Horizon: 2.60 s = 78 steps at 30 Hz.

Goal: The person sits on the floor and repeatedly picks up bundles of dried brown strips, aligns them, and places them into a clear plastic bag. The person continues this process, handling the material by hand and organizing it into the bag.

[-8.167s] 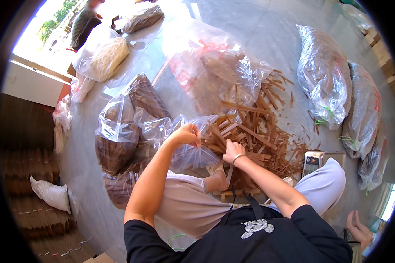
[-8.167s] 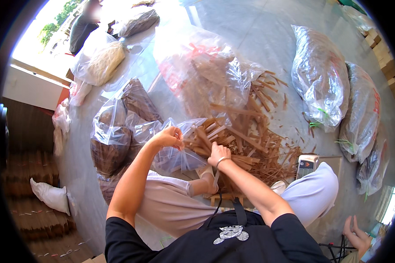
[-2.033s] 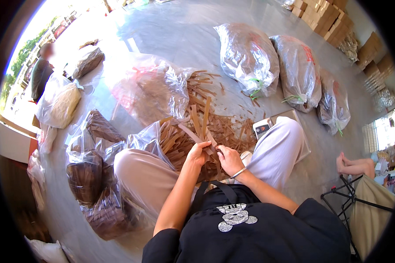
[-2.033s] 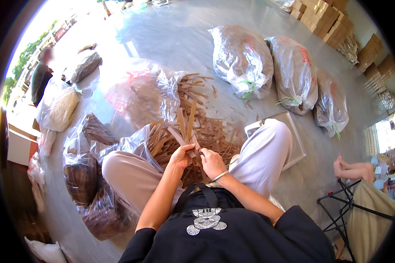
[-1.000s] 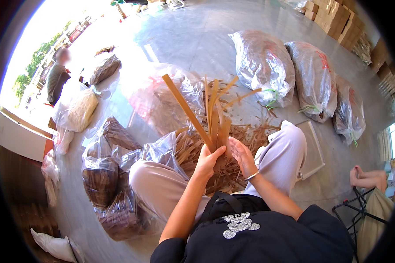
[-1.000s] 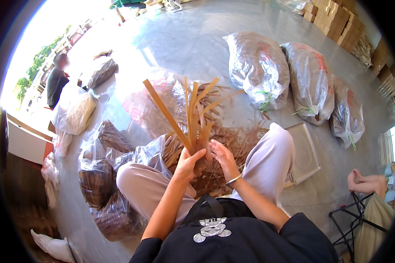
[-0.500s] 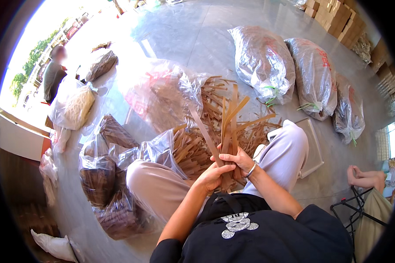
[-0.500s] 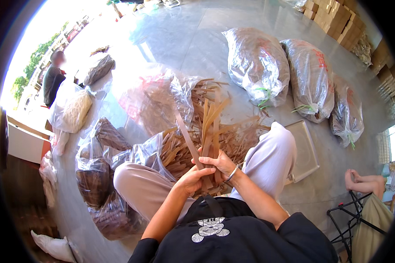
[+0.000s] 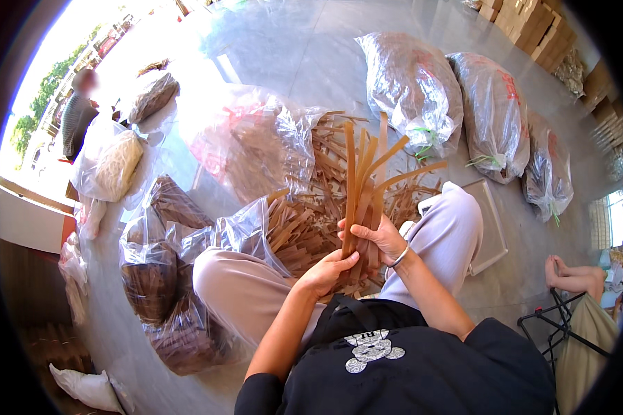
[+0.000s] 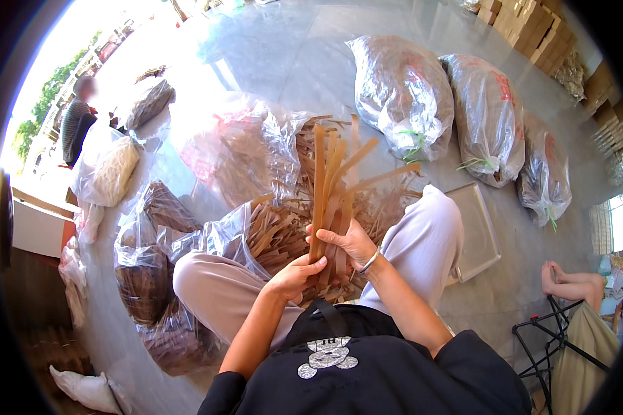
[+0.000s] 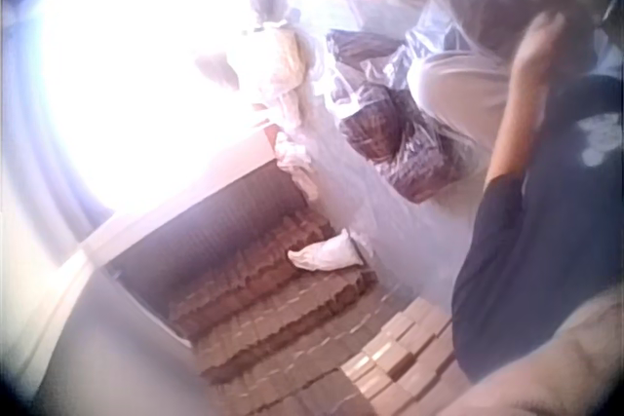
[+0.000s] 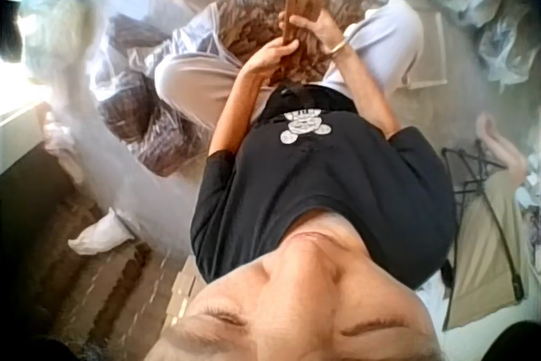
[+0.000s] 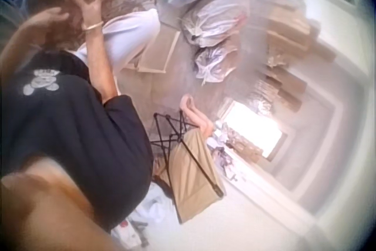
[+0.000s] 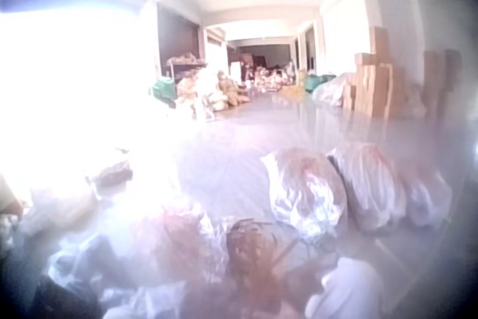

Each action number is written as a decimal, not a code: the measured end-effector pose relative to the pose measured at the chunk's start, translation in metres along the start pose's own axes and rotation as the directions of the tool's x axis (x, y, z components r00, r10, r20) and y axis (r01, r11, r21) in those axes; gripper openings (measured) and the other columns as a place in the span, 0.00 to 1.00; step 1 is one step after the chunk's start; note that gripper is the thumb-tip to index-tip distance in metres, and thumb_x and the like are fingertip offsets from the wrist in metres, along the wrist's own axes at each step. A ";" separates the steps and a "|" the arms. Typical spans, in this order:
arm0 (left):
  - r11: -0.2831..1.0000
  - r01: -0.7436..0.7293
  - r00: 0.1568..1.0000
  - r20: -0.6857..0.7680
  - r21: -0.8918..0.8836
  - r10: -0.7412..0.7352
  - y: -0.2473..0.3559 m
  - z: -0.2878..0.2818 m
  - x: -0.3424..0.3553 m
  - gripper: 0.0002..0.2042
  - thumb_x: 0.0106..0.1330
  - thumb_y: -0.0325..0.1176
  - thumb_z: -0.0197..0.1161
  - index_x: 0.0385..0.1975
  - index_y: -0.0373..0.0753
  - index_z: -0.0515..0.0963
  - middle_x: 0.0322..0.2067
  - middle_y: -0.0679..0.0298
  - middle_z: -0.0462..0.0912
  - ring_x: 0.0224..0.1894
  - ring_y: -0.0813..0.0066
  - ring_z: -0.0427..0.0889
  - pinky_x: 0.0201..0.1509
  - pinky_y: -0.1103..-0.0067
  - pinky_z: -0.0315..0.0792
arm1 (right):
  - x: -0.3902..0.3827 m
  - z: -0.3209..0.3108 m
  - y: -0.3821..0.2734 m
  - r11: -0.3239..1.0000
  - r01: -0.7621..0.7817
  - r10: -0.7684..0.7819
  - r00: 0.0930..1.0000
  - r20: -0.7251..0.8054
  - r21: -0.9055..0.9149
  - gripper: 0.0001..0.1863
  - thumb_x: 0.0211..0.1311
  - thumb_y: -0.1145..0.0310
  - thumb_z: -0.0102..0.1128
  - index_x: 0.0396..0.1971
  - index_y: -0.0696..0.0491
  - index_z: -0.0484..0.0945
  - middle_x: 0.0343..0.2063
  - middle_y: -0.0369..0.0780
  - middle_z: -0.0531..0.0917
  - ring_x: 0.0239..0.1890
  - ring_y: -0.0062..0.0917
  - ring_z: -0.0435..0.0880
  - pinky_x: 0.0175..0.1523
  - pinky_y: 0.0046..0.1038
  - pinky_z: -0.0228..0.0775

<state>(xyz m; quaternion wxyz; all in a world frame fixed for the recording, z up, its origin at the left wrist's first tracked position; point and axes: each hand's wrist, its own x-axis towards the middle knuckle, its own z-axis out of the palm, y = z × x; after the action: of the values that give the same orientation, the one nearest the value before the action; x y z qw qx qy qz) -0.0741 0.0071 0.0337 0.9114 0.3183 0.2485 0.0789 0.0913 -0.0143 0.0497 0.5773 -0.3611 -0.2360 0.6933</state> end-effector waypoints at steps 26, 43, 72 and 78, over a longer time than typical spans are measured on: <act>0.904 -0.275 0.863 -0.330 0.327 0.381 -0.040 0.013 -0.006 0.09 0.69 0.29 0.45 0.30 0.33 0.72 0.13 0.71 0.67 0.16 0.87 0.62 0.19 0.88 0.57 | 0.020 -0.020 -0.024 0.950 0.289 -0.248 0.929 -0.276 0.119 0.08 0.59 0.73 0.57 0.38 0.56 0.73 0.31 0.35 0.78 0.34 0.21 0.78 0.40 0.27 0.75; 0.974 -0.195 0.917 -0.373 -0.118 0.138 -0.047 -0.031 -0.016 0.22 0.65 0.32 0.52 0.58 0.35 0.59 0.53 0.54 0.70 0.54 0.63 0.71 0.58 0.72 0.62 | 0.022 -0.011 -0.006 0.869 0.123 -0.227 0.960 -0.165 -0.479 0.22 0.56 0.76 0.57 0.51 0.58 0.64 0.42 0.38 0.76 0.45 0.22 0.72 0.53 0.25 0.63; 0.759 -0.631 0.679 -0.588 -0.161 0.440 0.023 -0.048 -0.005 0.13 0.59 0.25 0.62 0.43 0.36 0.72 0.24 0.66 0.72 0.24 0.75 0.73 0.35 0.73 0.76 | -0.052 0.007 -0.001 0.209 0.210 0.077 0.970 0.230 -0.955 0.10 0.58 0.66 0.54 0.36 0.54 0.76 0.21 0.42 0.81 0.25 0.36 0.81 0.29 0.32 0.72; 0.755 -0.642 0.683 -0.548 -0.135 0.483 0.018 -0.047 -0.003 0.15 0.59 0.30 0.62 0.45 0.38 0.70 0.26 0.67 0.71 0.26 0.75 0.73 0.38 0.72 0.74 | -0.050 0.024 0.004 0.073 0.096 -0.248 0.966 0.076 -0.993 0.10 0.53 0.64 0.61 0.22 0.53 0.72 0.16 0.40 0.78 0.20 0.34 0.78 0.24 0.32 0.67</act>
<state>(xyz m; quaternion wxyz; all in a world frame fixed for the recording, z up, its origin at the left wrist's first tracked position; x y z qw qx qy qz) -0.1002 0.0462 0.0144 0.7881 0.1994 0.3389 0.4736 0.0740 -0.0613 0.0730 0.2748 -0.6621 -0.6471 0.2596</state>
